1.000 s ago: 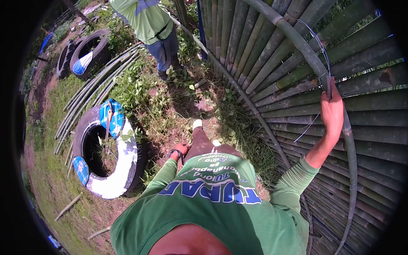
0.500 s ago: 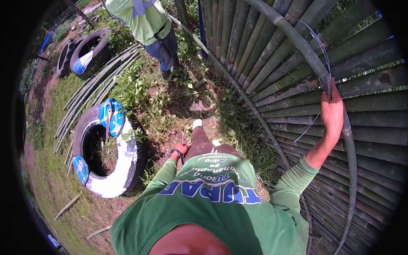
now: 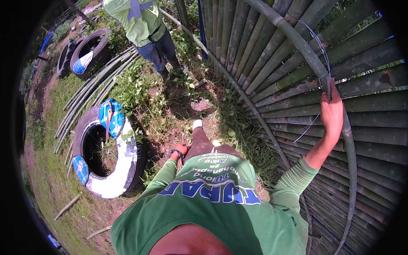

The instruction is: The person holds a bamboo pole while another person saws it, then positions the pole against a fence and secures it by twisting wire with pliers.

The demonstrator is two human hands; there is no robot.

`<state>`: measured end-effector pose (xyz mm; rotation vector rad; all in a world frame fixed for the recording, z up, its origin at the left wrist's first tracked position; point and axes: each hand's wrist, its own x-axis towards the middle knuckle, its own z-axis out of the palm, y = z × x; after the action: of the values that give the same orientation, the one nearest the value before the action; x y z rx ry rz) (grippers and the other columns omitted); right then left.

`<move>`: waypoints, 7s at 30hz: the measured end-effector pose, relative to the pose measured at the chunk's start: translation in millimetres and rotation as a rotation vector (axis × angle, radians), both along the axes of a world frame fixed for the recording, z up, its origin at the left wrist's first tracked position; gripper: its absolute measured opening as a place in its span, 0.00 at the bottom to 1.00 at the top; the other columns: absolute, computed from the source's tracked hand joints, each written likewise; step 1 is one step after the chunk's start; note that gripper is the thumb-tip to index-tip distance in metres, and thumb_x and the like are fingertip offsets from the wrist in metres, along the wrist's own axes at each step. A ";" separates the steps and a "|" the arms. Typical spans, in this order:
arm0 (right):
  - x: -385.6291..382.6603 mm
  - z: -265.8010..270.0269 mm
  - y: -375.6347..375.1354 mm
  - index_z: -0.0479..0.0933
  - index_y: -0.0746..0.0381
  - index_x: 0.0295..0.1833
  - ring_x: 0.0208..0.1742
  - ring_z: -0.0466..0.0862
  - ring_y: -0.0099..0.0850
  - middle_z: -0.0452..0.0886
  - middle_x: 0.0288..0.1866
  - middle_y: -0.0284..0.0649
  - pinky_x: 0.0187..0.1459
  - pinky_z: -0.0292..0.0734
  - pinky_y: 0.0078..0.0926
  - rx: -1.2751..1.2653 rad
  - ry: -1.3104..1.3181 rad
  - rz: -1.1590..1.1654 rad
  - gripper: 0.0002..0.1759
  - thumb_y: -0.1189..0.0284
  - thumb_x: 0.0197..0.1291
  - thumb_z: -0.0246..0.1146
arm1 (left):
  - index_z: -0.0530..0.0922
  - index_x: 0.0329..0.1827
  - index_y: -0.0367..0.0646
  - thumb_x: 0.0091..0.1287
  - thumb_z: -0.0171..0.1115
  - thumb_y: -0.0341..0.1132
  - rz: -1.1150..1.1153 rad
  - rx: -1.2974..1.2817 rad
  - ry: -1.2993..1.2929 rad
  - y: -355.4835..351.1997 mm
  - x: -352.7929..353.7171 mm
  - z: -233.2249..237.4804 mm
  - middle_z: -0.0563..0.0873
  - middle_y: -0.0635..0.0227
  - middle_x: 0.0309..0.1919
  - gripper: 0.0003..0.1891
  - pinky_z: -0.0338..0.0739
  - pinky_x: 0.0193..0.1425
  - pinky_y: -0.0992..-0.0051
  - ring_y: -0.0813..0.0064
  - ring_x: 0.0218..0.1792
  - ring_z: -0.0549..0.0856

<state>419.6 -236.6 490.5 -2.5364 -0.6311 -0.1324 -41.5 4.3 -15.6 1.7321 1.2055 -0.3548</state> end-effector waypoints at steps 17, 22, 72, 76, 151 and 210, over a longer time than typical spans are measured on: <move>1.5 -2.1 -0.7 0.64 0.63 0.74 0.44 0.84 0.44 0.80 0.49 0.61 0.52 0.75 0.32 0.011 -0.012 -0.001 0.31 0.73 0.63 0.52 | 0.85 0.53 0.45 0.65 0.59 0.53 -0.038 0.013 0.039 -0.5 1.2 8.6 0.87 0.46 0.47 0.24 0.77 0.60 0.61 0.49 0.51 0.86; 2.0 -1.2 -1.8 0.64 0.63 0.74 0.47 0.84 0.45 0.80 0.51 0.60 0.53 0.75 0.31 -0.009 0.009 -0.003 0.31 0.73 0.63 0.52 | 0.85 0.53 0.44 0.66 0.59 0.54 -0.068 0.007 0.074 1.3 3.3 7.3 0.86 0.45 0.48 0.24 0.77 0.60 0.60 0.48 0.52 0.85; 8.9 -6.4 -5.6 0.64 0.61 0.74 0.37 0.81 0.41 0.79 0.43 0.60 0.47 0.76 0.32 -0.030 -0.015 -0.011 0.31 0.73 0.64 0.52 | 0.86 0.50 0.45 0.66 0.59 0.49 -0.086 0.045 0.006 2.3 -2.9 -17.8 0.88 0.50 0.44 0.20 0.78 0.55 0.62 0.54 0.47 0.87; 11.6 -10.5 -8.4 0.65 0.62 0.74 0.39 0.82 0.43 0.80 0.44 0.60 0.48 0.76 0.32 0.023 -0.071 0.048 0.31 0.72 0.64 0.53 | 0.85 0.50 0.43 0.66 0.60 0.49 -0.053 0.023 0.020 1.1 2.9 -6.4 0.89 0.50 0.42 0.20 0.79 0.54 0.63 0.55 0.45 0.88; -101.0 -179.4 416.9 0.74 0.65 0.52 0.27 0.75 0.20 0.77 0.29 0.33 0.31 0.73 0.19 0.955 0.818 0.211 0.12 0.70 0.69 0.61 | 0.81 0.58 0.40 0.69 0.66 0.36 -0.164 -0.160 -0.767 354.8 109.2 265.5 0.88 0.65 0.45 0.17 0.78 0.53 0.74 0.75 0.45 0.85; 114.6 -202.2 731.9 0.74 0.66 0.46 0.34 0.84 0.35 0.84 0.36 0.42 0.39 0.79 0.27 0.760 -0.215 -0.040 0.08 0.85 0.62 0.59 | 0.81 0.58 0.41 0.75 0.54 0.34 -0.345 -0.329 -0.748 645.2 440.9 229.3 0.80 0.75 0.27 0.14 0.73 0.33 0.80 0.86 0.26 0.74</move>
<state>534.2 495.3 288.3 -1.8084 -0.4852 -0.5526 399.4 649.5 213.7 1.5582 0.2916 -0.0741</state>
